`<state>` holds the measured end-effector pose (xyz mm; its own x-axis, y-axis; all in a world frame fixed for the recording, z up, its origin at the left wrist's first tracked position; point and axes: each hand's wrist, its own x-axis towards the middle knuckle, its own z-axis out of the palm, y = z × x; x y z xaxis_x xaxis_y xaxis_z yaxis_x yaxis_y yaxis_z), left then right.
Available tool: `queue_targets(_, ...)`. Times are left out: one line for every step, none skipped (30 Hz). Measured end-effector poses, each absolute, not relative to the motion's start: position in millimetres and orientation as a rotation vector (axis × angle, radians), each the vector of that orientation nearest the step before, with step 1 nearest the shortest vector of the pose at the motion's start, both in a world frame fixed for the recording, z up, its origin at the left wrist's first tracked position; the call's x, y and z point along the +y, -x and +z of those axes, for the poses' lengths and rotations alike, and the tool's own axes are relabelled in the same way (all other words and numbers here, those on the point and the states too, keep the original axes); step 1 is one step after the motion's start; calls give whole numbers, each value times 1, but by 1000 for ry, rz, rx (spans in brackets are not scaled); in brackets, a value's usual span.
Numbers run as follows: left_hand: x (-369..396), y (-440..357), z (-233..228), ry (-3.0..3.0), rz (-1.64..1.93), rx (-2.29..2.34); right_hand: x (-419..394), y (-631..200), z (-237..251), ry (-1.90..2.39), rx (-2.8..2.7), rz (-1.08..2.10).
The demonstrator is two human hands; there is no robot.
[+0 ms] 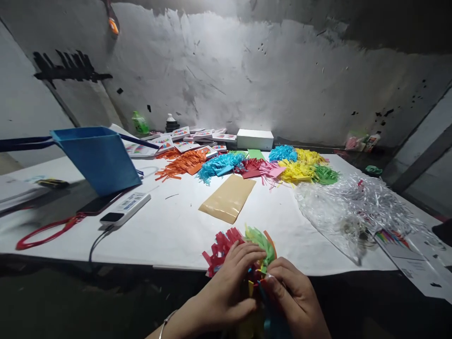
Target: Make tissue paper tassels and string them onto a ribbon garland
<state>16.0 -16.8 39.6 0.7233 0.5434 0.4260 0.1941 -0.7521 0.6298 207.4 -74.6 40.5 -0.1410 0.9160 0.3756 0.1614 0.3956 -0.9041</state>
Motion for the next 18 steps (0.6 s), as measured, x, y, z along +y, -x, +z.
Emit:
queue_targets(-18,-16,35,-2347,860,560,-75,-208,38,986,-1573,881)
queue_targets(-19,-16,31,-2323,922,573,-76,-209,37,991,-1556,871)
queue_targets(-20,-15,27,-2294,1004,590,-77,-210,35,993,-1533,856)
queue_targets(-21,-15,24,-2267,1093,608,-79,-211,33,990,-1503,840)
queue_targets(-21,-15,22,-2247,1173,620,-80,-211,31,981,-1467,824)
queue_targets(-22,-15,21,-2243,1228,618,-82,-211,28,965,-1431,809)
queue_targets(-23,-14,21,-2258,1255,595,-84,-211,26,950,-1396,797)
queue_targets(-23,-14,23,-2288,1255,561,-85,-210,23,934,-1366,787)
queue_targets(-23,-14,25,-2328,1240,525,-87,-209,20,924,-1340,781)
queue_targets(-23,-15,27,-2370,1223,492,-88,-207,18,916,-1321,780)
queue_targets(-23,-15,29,-2405,1207,465,-89,-205,16,908,-1302,781)
queue_targets(-22,-15,32,-2427,1194,447,-90,-203,14,900,-1284,781)
queue_targets(-22,-15,33,-2430,1193,443,-90,-201,12,890,-1265,779)
queue_targets(-22,-15,35,-2419,1195,446,-91,-200,11,881,-1249,772)
queue_targets(-22,-15,35,-2404,1198,449,-91,-199,10,872,-1240,761)
queue_targets(-22,-15,34,-2394,1198,457,-91,-199,9,865,-1240,747)
queue_targets(-22,-15,33,-2398,1195,466,-91,-199,8,863,-1245,733)
queue_targets(-22,-14,32,-2417,1191,473,-91,-199,7,859,-1252,719)
